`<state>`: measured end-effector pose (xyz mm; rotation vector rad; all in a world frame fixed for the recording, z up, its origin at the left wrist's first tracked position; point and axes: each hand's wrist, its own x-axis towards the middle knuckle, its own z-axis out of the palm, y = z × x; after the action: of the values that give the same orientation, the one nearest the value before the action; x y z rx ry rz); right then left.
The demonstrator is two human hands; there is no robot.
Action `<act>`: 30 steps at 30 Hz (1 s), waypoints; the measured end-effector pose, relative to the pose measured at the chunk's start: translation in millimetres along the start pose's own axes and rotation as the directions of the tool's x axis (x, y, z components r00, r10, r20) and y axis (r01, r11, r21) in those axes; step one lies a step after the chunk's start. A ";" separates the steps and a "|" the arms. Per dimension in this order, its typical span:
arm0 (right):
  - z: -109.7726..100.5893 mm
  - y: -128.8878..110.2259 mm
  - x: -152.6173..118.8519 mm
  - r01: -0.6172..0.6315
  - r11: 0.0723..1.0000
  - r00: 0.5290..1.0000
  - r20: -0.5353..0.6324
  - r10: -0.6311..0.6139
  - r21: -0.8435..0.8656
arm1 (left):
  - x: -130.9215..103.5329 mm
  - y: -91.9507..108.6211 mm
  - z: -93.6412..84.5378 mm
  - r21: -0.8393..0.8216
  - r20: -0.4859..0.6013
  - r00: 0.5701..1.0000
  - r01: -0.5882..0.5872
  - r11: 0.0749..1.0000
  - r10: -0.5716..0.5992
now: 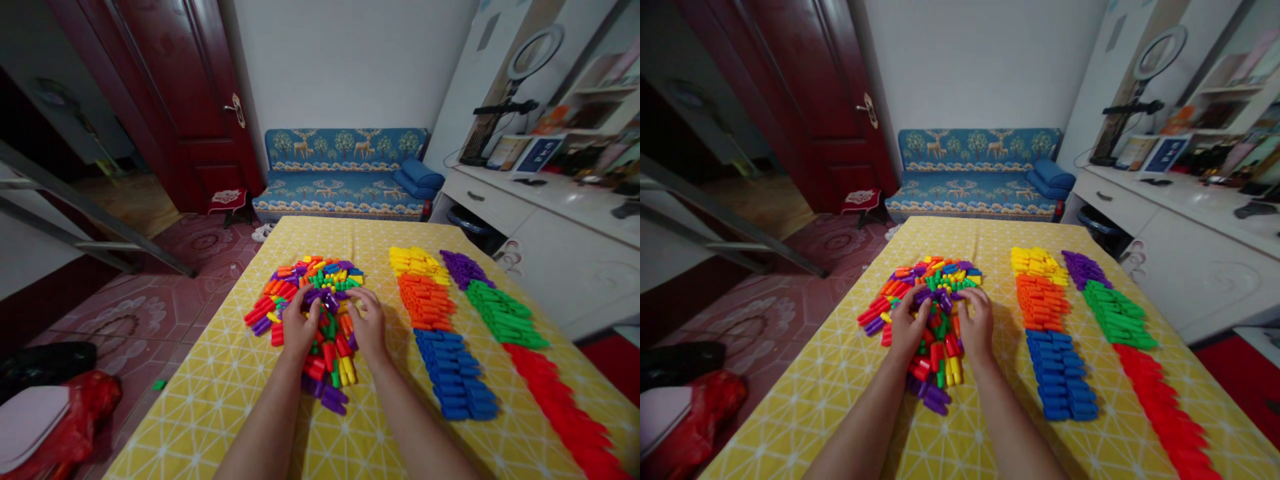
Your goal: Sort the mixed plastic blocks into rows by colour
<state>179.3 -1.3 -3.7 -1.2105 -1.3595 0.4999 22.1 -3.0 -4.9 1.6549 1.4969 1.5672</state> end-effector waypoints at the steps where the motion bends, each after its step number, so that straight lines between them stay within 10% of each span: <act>1: -0.6 5.6 9.5 0.014 0.998 1.000 -0.017 -0.015 -0.068 | 0.0 -0.8 -0.1 0.008 -0.002 1.000 -0.006 1.000 0.006; 11: 9.9 29.5 60.9 0.013 0.988 0.987 0.162 0.012 -0.156 | -0.5 3.7 -0.7 0.004 0.047 0.998 -0.047 0.999 0.047; 21: -1.0 -10.6 -18.2 -0.377 0.837 0.921 0.257 0.294 0.396 | -3.5 12.8 -0.9 -0.137 0.291 0.935 -0.168 0.976 0.202; 30: -2.3 -12.1 -29.9 -0.438 0.737 0.895 0.331 0.300 0.515 | -2.9 10.7 -1.7 -0.218 0.354 0.921 -0.086 0.972 0.161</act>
<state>170.3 -32.2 -6.6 -0.9188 -1.0182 1.2817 25.5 -9.8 3.3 1.8309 1.0268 1.3192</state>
